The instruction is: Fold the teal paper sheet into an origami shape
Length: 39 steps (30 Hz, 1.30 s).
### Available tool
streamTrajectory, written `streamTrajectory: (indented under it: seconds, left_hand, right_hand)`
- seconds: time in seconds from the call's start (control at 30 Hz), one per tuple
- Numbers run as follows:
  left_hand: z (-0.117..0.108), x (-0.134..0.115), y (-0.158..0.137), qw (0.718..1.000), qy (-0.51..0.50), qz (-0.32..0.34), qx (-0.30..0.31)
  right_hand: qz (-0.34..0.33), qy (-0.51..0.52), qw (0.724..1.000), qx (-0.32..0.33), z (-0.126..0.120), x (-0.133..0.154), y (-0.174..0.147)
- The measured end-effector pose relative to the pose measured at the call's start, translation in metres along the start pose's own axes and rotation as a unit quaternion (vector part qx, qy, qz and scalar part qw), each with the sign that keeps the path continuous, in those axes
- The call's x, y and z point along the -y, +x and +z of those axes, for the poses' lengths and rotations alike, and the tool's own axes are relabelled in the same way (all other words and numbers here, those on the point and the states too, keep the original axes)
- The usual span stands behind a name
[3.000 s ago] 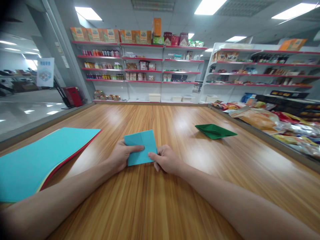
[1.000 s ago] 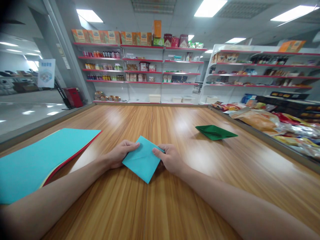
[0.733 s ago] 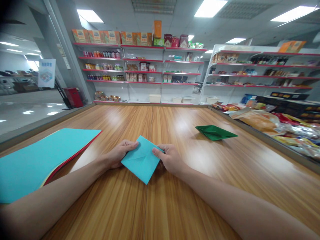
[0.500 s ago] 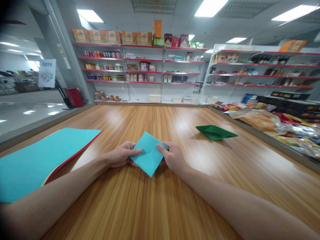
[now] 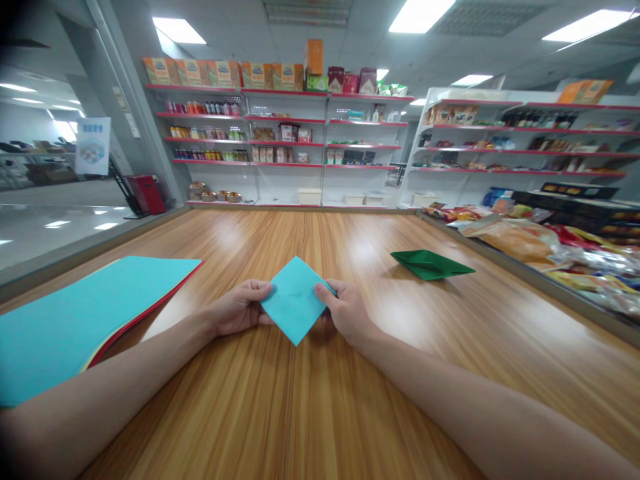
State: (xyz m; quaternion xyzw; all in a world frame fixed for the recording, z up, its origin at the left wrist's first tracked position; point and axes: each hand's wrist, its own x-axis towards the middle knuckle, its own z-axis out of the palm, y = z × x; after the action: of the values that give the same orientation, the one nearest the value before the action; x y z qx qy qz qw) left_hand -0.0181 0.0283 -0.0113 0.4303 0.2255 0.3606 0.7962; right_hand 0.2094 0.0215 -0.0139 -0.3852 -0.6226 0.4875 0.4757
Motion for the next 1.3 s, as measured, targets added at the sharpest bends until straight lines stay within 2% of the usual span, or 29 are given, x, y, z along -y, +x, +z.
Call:
streamTrajectory:
  seconds: [0.13, 0.23, 0.33, 0.5, 0.7, 0.83, 1.03, 1.17, 1.3]
  left_hand:
    - [0.000, 0.000, -0.003, 0.999, -0.017, -0.003, 0.035]
    - [0.005, 0.000, -0.004, 0.999, -0.017, 0.002, 0.046]
    - [0.010, 0.002, -0.002, 0.999, 0.005, 0.026, 0.019]
    - [0.012, 0.007, 0.001, 0.995, 0.038, 0.076, -0.045]
    - [0.014, 0.008, -0.001, 0.995, 0.048, 0.081, -0.038]
    - [0.016, 0.008, -0.002, 0.994, 0.076, 0.080, -0.026]
    - [0.015, 0.010, -0.002, 0.989, 0.111, 0.088, -0.052]
    - [0.016, 0.009, -0.005, 0.992, 0.106, 0.066, -0.029]
    - [0.018, 0.008, -0.005, 0.993, 0.098, 0.059, -0.012]
  right_hand:
    - [0.012, 0.033, 0.999, 0.014, 0.000, 0.000, 0.000]
    - [0.014, 0.022, 0.999, -0.032, -0.001, -0.002, 0.002]
    - [0.025, 0.013, 0.998, -0.060, -0.001, 0.000, 0.003]
    - [0.076, -0.011, 0.996, 0.047, 0.002, 0.007, -0.001]
    - [0.108, 0.013, 0.984, 0.138, 0.003, 0.011, -0.005]
    - [0.100, 0.010, 0.984, 0.145, 0.004, 0.013, -0.006]
    - [0.103, 0.014, 0.980, 0.167, 0.004, 0.014, -0.005]
    - [0.131, 0.028, 0.970, 0.201, 0.001, 0.015, -0.007]
    - [0.131, 0.075, 0.972, 0.183, 0.002, 0.017, -0.008]
